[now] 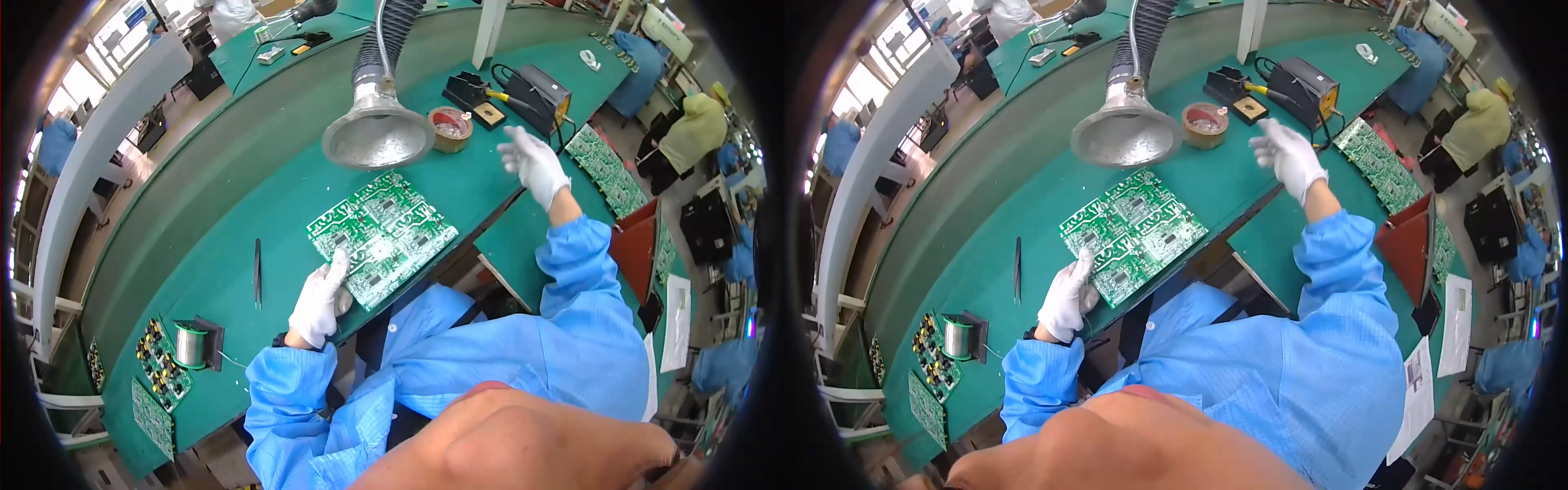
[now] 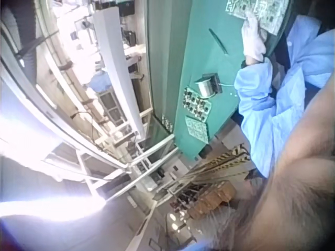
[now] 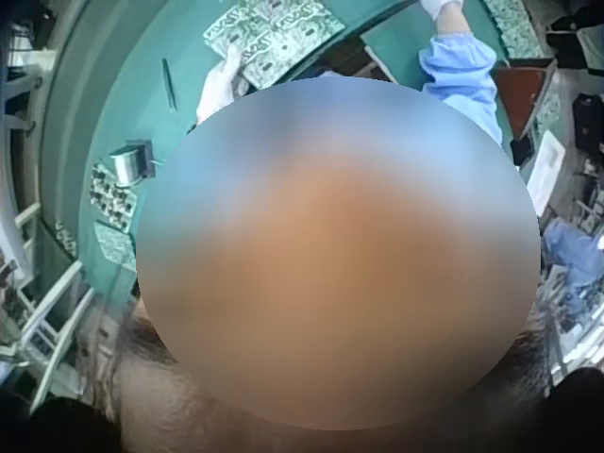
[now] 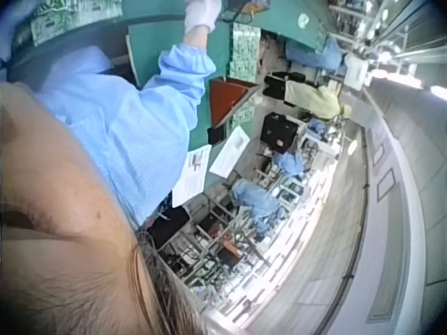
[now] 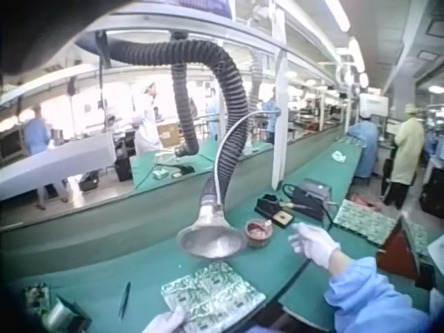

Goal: The person solders a circuit board with a soldering iron, turns it over, and places it onto a rack. They then pick up another circuit board, position it on the workbench, and solder it with the soldering iron.

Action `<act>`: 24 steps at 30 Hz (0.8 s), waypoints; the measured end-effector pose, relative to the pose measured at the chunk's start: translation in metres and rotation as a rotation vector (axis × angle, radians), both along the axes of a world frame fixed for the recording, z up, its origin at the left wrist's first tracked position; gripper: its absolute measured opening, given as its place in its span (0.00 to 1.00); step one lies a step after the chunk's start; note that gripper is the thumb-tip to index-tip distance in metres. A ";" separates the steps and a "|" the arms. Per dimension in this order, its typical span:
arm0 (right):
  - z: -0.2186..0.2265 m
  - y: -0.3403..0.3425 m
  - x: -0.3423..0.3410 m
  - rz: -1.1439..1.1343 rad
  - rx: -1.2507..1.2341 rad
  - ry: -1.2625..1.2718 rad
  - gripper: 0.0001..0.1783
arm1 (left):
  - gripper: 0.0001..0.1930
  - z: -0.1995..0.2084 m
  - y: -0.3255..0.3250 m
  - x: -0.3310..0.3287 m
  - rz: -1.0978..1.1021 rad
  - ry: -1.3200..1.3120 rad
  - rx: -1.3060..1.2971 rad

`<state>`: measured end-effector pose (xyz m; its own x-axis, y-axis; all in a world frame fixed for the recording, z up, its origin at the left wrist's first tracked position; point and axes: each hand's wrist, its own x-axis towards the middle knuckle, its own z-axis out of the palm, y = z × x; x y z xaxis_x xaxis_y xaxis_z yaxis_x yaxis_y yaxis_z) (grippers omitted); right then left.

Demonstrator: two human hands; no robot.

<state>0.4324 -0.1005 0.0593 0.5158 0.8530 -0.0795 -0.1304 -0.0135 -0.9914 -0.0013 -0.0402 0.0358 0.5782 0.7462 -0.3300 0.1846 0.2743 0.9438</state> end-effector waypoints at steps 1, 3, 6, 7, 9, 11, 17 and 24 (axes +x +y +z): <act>-0.006 0.007 0.015 -0.089 0.070 0.180 0.32 | 0.22 -0.001 0.004 -0.005 -0.104 0.187 0.320; -0.017 0.026 0.040 -0.063 0.113 0.280 0.33 | 0.20 -0.004 0.015 -0.008 -0.270 0.189 0.732; -0.029 0.058 0.068 -0.095 0.166 0.382 0.34 | 0.27 -0.004 0.023 -0.005 -0.076 0.544 1.033; -0.031 0.070 0.075 -0.068 0.226 0.364 0.33 | 0.27 -0.002 0.024 -0.002 -0.083 0.539 1.039; -0.032 0.095 0.088 -0.109 0.176 0.418 0.32 | 0.30 0.006 0.025 0.005 -0.050 0.908 1.028; -0.031 0.114 0.095 -0.092 0.139 0.472 0.31 | 0.34 0.016 0.027 0.009 -0.018 1.009 0.978; -0.003 0.098 0.078 -0.183 0.115 -0.020 0.34 | 0.18 0.037 0.042 -0.010 0.312 0.537 0.917; 0.000 0.041 -0.006 -0.368 0.252 -0.872 0.19 | 0.17 0.016 0.056 -0.005 0.371 0.347 0.750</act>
<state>0.4264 -0.0598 0.0598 0.5444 0.5669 0.6183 0.6959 0.1064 -0.7102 -0.0059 0.0155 0.0517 0.2164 0.9540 0.2073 0.5142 -0.2919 0.8065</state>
